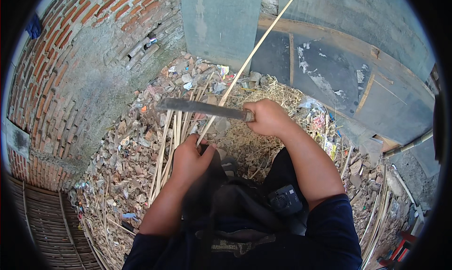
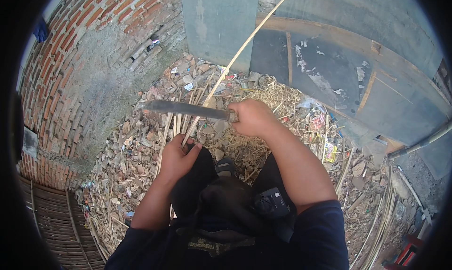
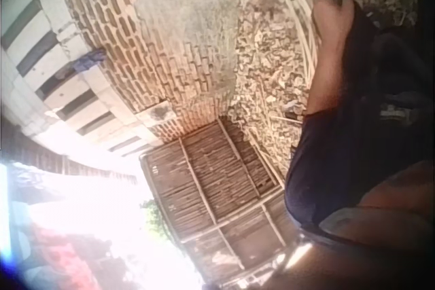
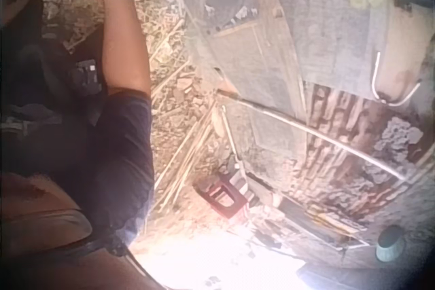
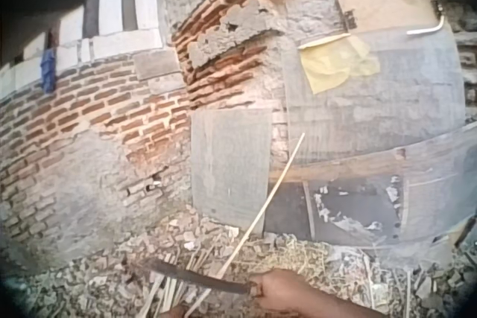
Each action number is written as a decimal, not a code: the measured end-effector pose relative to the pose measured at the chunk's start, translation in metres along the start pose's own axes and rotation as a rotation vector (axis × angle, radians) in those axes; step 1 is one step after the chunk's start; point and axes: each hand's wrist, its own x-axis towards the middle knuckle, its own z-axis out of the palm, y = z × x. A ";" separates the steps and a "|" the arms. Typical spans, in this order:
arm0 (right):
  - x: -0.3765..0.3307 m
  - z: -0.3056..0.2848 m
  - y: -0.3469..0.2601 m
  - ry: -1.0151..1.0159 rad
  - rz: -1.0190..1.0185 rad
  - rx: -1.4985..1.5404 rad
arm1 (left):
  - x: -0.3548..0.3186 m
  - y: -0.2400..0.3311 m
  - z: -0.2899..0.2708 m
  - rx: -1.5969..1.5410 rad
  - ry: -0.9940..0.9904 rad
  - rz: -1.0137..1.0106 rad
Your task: The person holds a wooden stick and shaves along its length using a knife.
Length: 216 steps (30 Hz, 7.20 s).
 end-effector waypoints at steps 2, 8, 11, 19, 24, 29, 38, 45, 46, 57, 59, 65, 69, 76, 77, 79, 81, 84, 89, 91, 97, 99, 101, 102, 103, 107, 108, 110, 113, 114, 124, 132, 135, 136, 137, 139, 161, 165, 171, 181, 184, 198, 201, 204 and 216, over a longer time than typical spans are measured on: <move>0.003 -0.003 0.012 0.066 0.049 0.019 | -0.001 0.001 -0.001 0.046 0.027 0.021; -0.004 -0.001 -0.007 0.034 -0.015 -0.031 | -0.004 -0.016 0.006 0.034 0.035 0.085; 0.002 -0.001 0.002 0.023 -0.017 -0.035 | -0.004 -0.011 0.003 0.038 0.017 0.145; -0.001 0.001 -0.005 0.013 0.004 -0.084 | -0.008 -0.021 0.005 0.037 -0.010 0.120; 0.002 -0.001 0.012 0.117 -0.025 -0.017 | -0.011 -0.013 -0.002 0.084 -0.008 0.115; -0.001 0.003 -0.005 0.044 -0.031 -0.145 | -0.019 -0.025 -0.001 0.088 -0.018 0.081; 0.001 0.008 0.002 0.085 -0.017 -0.167 | -0.020 -0.028 -0.004 0.137 -0.022 0.116; -0.001 -0.001 -0.005 0.086 -0.059 -0.171 | -0.022 -0.018 -0.007 0.151 -0.041 0.098; 0.001 -0.002 0.006 0.087 0.018 -0.158 | -0.021 -0.019 -0.006 0.178 -0.065 0.097; 0.001 0.006 0.000 0.131 -0.089 -0.203 | -0.026 -0.023 -0.002 0.127 -0.098 0.083; 0.005 0.003 0.010 0.089 -0.013 -0.193 | -0.024 -0.023 -0.003 0.149 -0.117 0.095; 0.002 0.020 -0.008 0.115 -0.082 -0.230 | -0.024 -0.027 0.004 0.074 -0.109 0.073; 0.004 0.013 -0.011 0.103 -0.138 -0.209 | -0.027 -0.029 0.000 0.084 -0.119 0.074; 0.004 0.008 0.000 0.059 -0.031 -0.249 | -0.027 -0.038 0.000 0.117 -0.146 0.070; 0.004 0.010 -0.006 0.060 -0.070 -0.241 | -0.031 -0.037 -0.001 0.072 -0.136 0.042; 0.000 0.015 -0.019 0.028 -0.098 -0.232 | -0.035 -0.041 0.000 0.071 -0.101 0.065; 0.002 0.009 -0.013 0.003 -0.117 -0.232 | -0.034 -0.039 -0.002 0.063 -0.067 0.102; 0.009 0.003 0.014 0.026 0.028 -0.174 | -0.038 -0.037 -0.014 0.080 -0.138 0.033; 0.006 0.010 0.000 0.031 -0.048 -0.247 | -0.045 -0.048 -0.011 0.075 -0.132 0.019; 0.004 0.015 -0.016 0.029 -0.107 -0.232 | -0.045 -0.050 -0.009 0.072 -0.102 0.039; 0.010 0.010 0.022 0.098 0.001 -0.207 | -0.049 -0.053 -0.022 0.071 -0.136 0.087; 0.008 0.010 0.022 0.123 -0.048 -0.271 | -0.049 -0.054 -0.024 0.085 -0.139 0.100; 0.008 0.013 0.011 0.094 -0.044 -0.262 | -0.054 -0.057 -0.022 0.069 -0.108 0.104; 0.007 0.013 0.003 0.059 -0.036 -0.253 | -0.056 -0.059 -0.020 0.051 -0.083 0.106; 0.005 0.014 -0.004 0.060 -0.034 -0.254 | -0.054 -0.058 -0.018 0.051 -0.084 0.108; 0.002 0.011 -0.013 0.030 -0.100 -0.259 | -0.057 -0.055 -0.018 0.044 -0.078 0.107; 0.001 0.011 -0.010 0.030 -0.060 -0.255 | -0.058 -0.057 -0.020 0.055 -0.096 0.113; 0.008 0.002 0.011 0.079 -0.020 -0.267 | -0.057 -0.054 -0.026 0.061 -0.113 0.106; 0.006 0.007 0.018 0.119 0.008 -0.264 | -0.058 -0.059 -0.025 0.069 -0.128 0.096; 0.005 0.009 0.014 0.107 -0.006 -0.248 | -0.059 -0.061 -0.025 0.072 -0.126 0.091; 0.007 0.010 0.024 0.095 0.027 -0.154 | -0.067 -0.060 -0.032 0.103 -0.142 0.085; 0.003 0.015 -0.006 0.123 -0.068 -0.259 | -0.071 -0.062 -0.027 0.016 -0.077 0.086; 0.004 0.018 -0.010 0.163 -0.221 -0.273 | -0.070 -0.064 -0.024 0.049 -0.059 0.129; 0.010 0.019 0.000 0.173 -0.136 -0.257 | -0.070 -0.066 -0.027 0.049 -0.056 0.130; 0.011 0.018 0.008 0.180 -0.046 -0.239 | -0.072 -0.069 -0.032 0.075 -0.090 0.096; 0.007 0.006 0.022 0.173 -0.015 -0.266 | -0.076 -0.064 -0.037 0.101 -0.117 0.093; 0.004 0.002 0.026 0.192 0.031 -0.210 | -0.081 -0.071 -0.044 0.134 -0.107 0.106; 0.004 0.015 0.028 0.194 0.000 -0.257 | -0.084 -0.084 -0.037 0.089 -0.099 0.099; 0.001 -0.001 0.023 0.451 -0.088 -0.408 | -0.090 -0.081 -0.042 -0.032 -0.139 0.038; -0.004 0.007 0.003 0.236 -0.199 -0.255 | -0.098 -0.118 -0.034 -0.066 -0.109 0.004; -0.004 0.015 -0.010 0.222 -0.150 -0.324 | -0.100 -0.118 -0.033 -0.070 -0.083 0.008; -0.004 -0.004 -0.025 0.359 -0.191 -0.456 | -0.108 -0.128 -0.034 -0.048 -0.044 0.014; -0.009 0.010 -0.027 0.362 -0.166 -0.442 | -0.110 -0.125 -0.042 -0.057 -0.052 0.012; -0.014 0.013 -0.033 0.331 -0.174 -0.416 | -0.112 -0.123 -0.044 -0.042 -0.055 0.004; -0.026 -0.012 -0.024 0.424 -0.191 -0.457 | -0.133 -0.114 -0.048 0.000 -0.022 0.067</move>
